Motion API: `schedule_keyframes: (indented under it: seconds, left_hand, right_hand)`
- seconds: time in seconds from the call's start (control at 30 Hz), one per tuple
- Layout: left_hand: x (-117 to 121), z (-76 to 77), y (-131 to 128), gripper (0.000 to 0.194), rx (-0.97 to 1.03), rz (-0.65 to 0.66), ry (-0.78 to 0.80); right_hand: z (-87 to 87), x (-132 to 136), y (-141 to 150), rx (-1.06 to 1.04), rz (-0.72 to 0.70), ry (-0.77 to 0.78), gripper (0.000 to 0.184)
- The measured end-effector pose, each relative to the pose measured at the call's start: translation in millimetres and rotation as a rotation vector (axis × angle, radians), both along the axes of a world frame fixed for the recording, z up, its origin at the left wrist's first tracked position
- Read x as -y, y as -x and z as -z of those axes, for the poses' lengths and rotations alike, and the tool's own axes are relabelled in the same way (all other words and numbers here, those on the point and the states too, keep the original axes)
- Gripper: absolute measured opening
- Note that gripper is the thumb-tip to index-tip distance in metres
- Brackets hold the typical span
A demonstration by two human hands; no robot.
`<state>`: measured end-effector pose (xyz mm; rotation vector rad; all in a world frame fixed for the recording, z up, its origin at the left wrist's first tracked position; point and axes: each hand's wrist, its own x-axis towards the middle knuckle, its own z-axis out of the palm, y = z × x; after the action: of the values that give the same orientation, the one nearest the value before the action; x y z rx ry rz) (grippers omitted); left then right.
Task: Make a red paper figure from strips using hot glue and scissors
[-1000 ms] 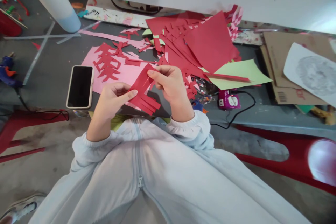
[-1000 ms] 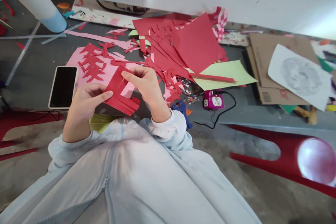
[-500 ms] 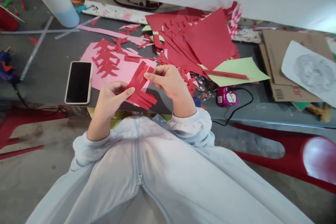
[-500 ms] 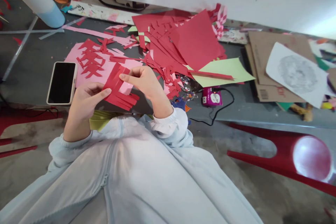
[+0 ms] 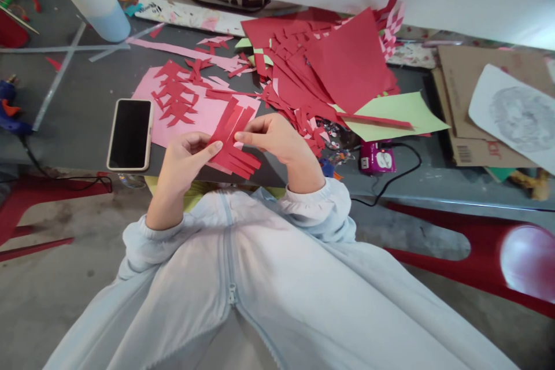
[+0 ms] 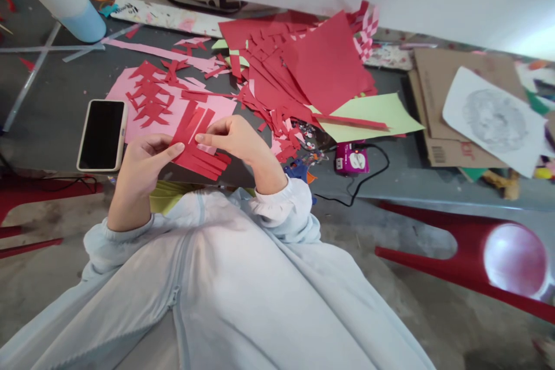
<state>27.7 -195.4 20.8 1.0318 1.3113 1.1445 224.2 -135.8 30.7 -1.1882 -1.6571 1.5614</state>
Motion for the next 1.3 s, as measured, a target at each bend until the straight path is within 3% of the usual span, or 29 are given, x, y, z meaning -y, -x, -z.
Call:
schedule_keyframes:
  seconds: [0.3,0.63,0.77,1.07,1.3]
  left_hand:
    - [-0.9,6.7,0.8,0.033,-0.053,0.005,0.006]
    - [-0.4,-0.9,-3.4,0.033,-0.047,0.066,0.064]
    - [-1.2,1.2,-4.1,0.036,-0.054,0.112,0.124]
    - [-3.9,15.2,-5.6,0.037,-0.021,0.072,0.177]
    - [-3.7,25.7,-6.8,0.031,-0.107,0.083,0.206]
  right_hand:
    - [6.1,1.8,3.6,-0.026,0.005,0.013,0.039]
    - [7.9,3.4,5.5,-0.036,0.038,0.029,0.035]
    - [11.0,1.7,2.8,0.012,-0.003,0.010,0.035]
    - [8.1,-2.9,-17.4,0.215,-0.215,0.015,0.034]
    - [18.0,2.6,-25.1,0.355,-0.185,0.022,0.033]
